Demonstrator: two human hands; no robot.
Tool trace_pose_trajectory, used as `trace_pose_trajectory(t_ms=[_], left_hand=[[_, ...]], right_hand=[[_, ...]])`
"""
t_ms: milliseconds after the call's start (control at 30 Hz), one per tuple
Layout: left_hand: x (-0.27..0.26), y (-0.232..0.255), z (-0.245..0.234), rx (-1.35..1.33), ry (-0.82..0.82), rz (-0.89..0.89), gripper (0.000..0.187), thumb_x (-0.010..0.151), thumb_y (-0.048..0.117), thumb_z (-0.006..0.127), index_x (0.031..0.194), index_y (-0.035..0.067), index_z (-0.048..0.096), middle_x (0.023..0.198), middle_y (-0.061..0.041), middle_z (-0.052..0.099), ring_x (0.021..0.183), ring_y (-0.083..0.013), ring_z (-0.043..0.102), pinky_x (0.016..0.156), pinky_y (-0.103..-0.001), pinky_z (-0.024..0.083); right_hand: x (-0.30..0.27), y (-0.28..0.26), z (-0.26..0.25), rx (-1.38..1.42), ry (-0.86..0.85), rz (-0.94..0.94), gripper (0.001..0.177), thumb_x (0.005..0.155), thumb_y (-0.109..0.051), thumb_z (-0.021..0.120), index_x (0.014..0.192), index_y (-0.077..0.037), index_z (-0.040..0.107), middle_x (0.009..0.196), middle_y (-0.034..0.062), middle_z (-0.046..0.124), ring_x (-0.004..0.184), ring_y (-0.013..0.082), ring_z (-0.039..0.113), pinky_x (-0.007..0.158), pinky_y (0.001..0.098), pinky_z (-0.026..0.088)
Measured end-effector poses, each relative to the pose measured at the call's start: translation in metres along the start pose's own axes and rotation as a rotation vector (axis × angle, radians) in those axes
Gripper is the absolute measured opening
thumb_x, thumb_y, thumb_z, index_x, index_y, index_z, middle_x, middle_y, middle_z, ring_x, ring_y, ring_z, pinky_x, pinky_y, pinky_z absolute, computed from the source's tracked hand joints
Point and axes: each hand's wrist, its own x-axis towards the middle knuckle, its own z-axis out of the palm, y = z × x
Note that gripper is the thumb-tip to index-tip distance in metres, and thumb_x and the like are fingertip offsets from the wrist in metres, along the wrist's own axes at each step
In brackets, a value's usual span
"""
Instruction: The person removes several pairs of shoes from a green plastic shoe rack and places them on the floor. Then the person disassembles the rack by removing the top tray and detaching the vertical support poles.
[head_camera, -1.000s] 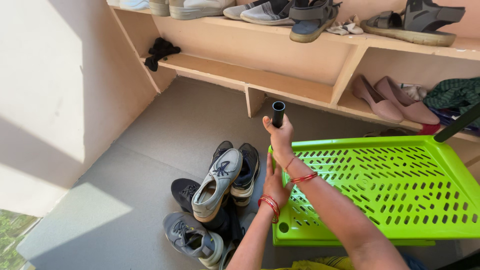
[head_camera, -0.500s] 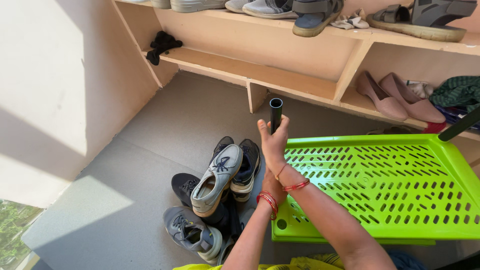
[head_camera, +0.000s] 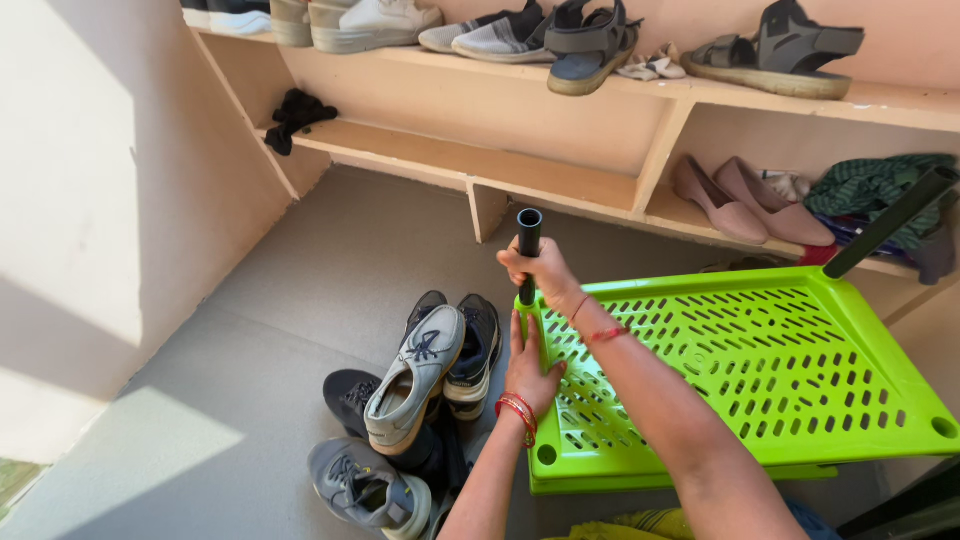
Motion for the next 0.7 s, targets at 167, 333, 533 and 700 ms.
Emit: trace_pose_trajectory(t_ms=[167, 333, 533, 700], left_hand=[[0.006, -0.023, 0.016, 0.002, 0.007, 0.057, 0.078, 0.079, 0.014, 0.077, 0.15, 0.012, 0.045, 0.167, -0.017, 0.007, 0.143, -0.0381, 0.043, 0.111, -0.042, 0.045], [0.009, -0.035, 0.02, 0.211, 0.174, 0.415, 0.073, 0.088, 0.014, 0.081, 0.155, 0.013, 0.052, 0.158, -0.003, 0.037, 0.153, -0.0483, 0.035, 0.112, -0.043, 0.047], [0.005, -0.012, 0.009, 0.003, 0.045, 0.063, 0.099, 0.079, 0.021, 0.081, 0.157, 0.004, 0.022, 0.17, -0.013, 0.001, 0.143, -0.0355, 0.041, 0.109, -0.041, 0.045], [0.003, -0.005, 0.003, -0.011, 0.026, 0.05, 0.102, 0.081, 0.02, 0.081, 0.16, 0.005, 0.018, 0.171, -0.012, 0.0, 0.143, -0.0348, 0.042, 0.111, -0.04, 0.044]], right_hand=[[-0.017, 0.001, 0.059, -0.446, 0.605, -0.497, 0.038, 0.089, -0.02, 0.075, 0.116, -0.003, 0.054, 0.097, -0.0007, 0.066, 0.087, 0.0122, 0.063, 0.077, 0.0305, 0.05], [-0.001, 0.012, 0.062, -0.222, 0.631, -0.278, 0.026, 0.097, -0.024, 0.075, 0.105, -0.008, 0.057, 0.082, -0.0037, 0.056, 0.075, 0.0077, 0.049, 0.067, 0.0258, 0.046], [0.006, 0.007, 0.031, -0.116, 0.326, -0.223, 0.03, 0.095, -0.025, 0.079, 0.084, -0.006, 0.059, 0.072, 0.0002, 0.054, 0.065, 0.0085, 0.048, 0.06, 0.0271, 0.04], [0.017, -0.032, -0.005, 0.131, -0.248, 0.016, 0.026, 0.087, -0.023, 0.083, 0.085, -0.007, 0.062, 0.068, 0.0001, 0.057, 0.06, 0.0087, 0.054, 0.058, 0.0265, 0.044]])
